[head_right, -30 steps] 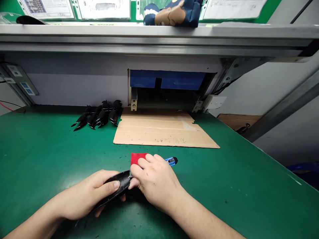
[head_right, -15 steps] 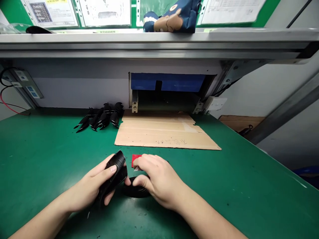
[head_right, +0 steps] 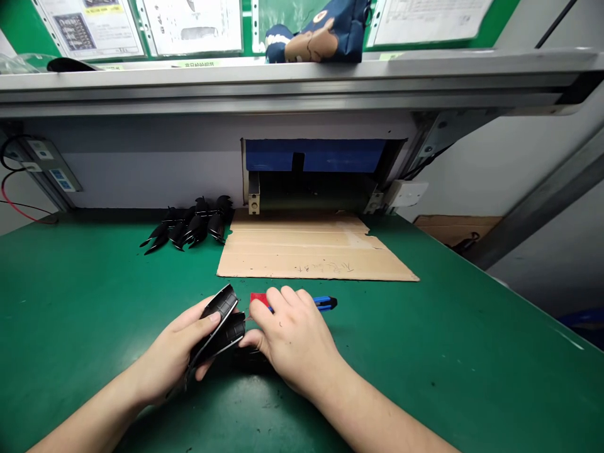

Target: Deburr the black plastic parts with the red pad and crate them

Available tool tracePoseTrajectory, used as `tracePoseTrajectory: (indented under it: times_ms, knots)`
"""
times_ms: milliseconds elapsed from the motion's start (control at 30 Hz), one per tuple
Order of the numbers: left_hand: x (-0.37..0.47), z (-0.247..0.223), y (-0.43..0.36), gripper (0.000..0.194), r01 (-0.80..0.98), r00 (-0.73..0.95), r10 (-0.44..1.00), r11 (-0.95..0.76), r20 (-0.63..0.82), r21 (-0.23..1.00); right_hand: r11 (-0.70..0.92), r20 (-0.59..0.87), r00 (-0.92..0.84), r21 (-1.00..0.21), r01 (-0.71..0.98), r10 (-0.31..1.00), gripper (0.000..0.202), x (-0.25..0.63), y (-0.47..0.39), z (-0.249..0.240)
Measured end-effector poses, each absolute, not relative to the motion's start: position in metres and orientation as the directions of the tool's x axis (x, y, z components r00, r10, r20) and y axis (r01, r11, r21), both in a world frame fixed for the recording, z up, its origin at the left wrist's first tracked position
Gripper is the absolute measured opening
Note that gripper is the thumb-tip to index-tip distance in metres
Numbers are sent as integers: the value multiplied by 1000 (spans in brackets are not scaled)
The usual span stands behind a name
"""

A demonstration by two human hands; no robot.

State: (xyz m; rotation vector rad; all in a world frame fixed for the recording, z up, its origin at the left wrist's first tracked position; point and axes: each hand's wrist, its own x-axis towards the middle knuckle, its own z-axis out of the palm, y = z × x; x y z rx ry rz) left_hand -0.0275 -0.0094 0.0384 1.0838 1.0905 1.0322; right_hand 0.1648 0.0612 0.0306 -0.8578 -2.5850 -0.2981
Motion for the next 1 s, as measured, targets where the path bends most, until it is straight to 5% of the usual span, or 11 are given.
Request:
tracePoseTrajectory:
  times_ms: [200, 367, 533, 767, 1000]
  knots:
    - [-23, 40, -14, 36, 48, 115, 986, 113, -118, 992, 790, 405, -753, 109, 603, 519, 62, 163, 62, 29]
    - [-20, 41, -17, 34, 163, 116, 990, 59, -79, 985, 785, 335, -780, 158, 599, 528, 31, 165, 62, 29]
    - [-19, 42, -15, 32, 206, 129, 990, 34, -61, 978, 802, 258, -798, 120, 586, 545, 27, 167, 64, 27]
    - [-15, 43, -18, 33, 168, 164, 986, 11, -39, 986, 839, 228, -878, -466, 280, 420, 59, 183, 75, 38]
    - [-17, 42, -17, 30, 257, 135, 990, -73, 39, 964, 584, 183, -868, -800, 142, 462, 58, 189, 71, 50]
